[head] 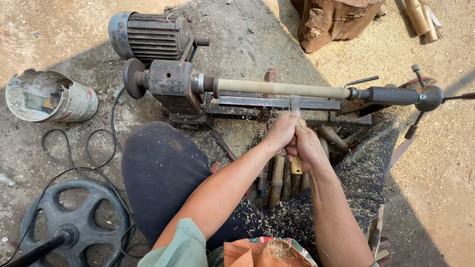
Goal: The person operates a wood lathe to shape a cylindrical wooden rod. They use a chisel to shave the spinning wood, then sand the surface with sandpaper. The person removes the finished rod, inspects it, and mounts a new piece of wood onto the lathe to begin shaping it.
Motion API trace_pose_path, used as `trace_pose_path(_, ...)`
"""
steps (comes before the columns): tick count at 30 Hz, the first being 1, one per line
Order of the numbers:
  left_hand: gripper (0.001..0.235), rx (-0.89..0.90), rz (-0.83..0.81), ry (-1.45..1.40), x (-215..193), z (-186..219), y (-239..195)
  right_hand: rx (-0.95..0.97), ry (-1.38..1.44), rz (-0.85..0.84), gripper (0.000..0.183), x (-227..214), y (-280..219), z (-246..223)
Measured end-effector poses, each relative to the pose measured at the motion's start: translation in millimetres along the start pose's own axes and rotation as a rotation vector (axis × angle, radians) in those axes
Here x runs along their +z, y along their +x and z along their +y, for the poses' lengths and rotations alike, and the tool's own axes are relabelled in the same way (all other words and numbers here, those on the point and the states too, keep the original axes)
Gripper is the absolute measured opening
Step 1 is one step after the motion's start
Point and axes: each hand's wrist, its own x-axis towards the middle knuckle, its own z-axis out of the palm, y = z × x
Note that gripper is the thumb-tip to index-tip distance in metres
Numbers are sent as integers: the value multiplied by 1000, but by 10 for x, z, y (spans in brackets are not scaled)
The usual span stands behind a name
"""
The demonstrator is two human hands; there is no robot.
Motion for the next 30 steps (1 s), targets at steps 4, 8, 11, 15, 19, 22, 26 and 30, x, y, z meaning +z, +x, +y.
trace_pose_path(4,42,37,-5,-71,-129,16,-49,-13,17,-21,32,112,37,56)
trace_pose_path(8,34,-61,11,-118,-237,68,-119,-22,19,-45,28,207,80,113)
trace_pose_path(11,45,45,15,-81,-321,86,-157,5,46,-18,28,288,99,153)
trace_pose_path(15,45,-95,36,-46,-432,172,-231,-26,49,-37,26,386,140,216)
trace_pose_path(19,41,-51,51,-61,-544,161,-252,-22,37,-55,28,488,160,249)
trace_pose_path(22,42,8,65,-42,-629,111,-227,-22,14,-48,28,580,155,258)
trace_pose_path(26,40,-41,96,-47,-752,112,-254,-40,23,-83,30,709,142,284)
trace_pose_path(30,41,-24,105,-47,-866,131,-293,-50,25,-105,29,827,158,319)
